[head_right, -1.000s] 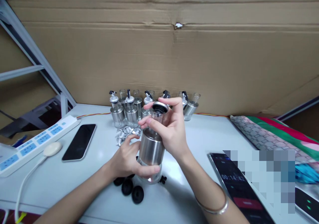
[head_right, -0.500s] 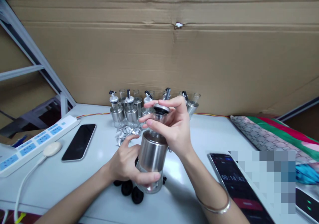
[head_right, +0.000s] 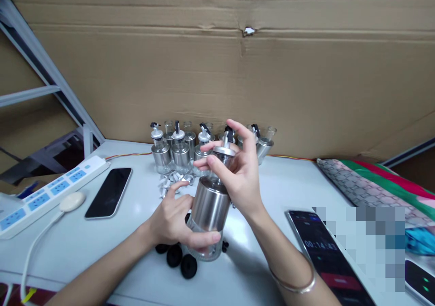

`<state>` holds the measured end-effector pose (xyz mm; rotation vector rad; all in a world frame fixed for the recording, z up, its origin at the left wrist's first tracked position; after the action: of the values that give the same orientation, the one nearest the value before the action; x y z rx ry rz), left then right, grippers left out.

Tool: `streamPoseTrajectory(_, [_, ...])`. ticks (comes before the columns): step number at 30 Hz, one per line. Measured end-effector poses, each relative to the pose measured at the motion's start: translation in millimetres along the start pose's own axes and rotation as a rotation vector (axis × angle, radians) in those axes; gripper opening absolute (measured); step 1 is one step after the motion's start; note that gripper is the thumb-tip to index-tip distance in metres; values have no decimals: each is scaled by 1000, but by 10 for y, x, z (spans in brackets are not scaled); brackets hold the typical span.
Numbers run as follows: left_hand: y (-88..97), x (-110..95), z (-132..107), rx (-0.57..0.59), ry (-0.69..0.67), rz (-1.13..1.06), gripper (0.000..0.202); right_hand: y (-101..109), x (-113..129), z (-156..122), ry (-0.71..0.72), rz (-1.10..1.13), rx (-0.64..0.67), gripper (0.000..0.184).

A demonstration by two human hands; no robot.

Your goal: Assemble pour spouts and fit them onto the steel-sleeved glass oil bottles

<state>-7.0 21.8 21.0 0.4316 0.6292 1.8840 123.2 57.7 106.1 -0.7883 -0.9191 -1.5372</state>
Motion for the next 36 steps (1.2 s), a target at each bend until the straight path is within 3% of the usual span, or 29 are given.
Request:
streamPoseTrajectory(17, [37,-34,22,-11,-68,-11,28,5,-92,0,-114,143,-31,48])
streamPoseTrajectory(24, [37,-76,48,-140,-92,29,32,36,-120,28,-60,191,-97,45])
streamPoseTrajectory(28, [-4,-52,53,-53,-64,6,37,66,-132,99,-98,178,-73,45])
streamPoseTrajectory(32, [-44,85,47,91,47,-91,38,357,-103,229,-48,150,-203,50])
streamPoseTrajectory(36, [-1,224,37,74,181,-162,38,853,-134,332,45,5,-438,59])
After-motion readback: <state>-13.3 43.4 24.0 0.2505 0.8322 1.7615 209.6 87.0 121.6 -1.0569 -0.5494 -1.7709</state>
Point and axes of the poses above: each hand's wrist, its own z-axis towards the middle knuckle, its own y-axis out of the back of the hand, x = y × z, the point moved 4 cm from there along z, towards the middle knuckle, and after that the axes turned 8 degrees about -z, right-handed, at the moved point
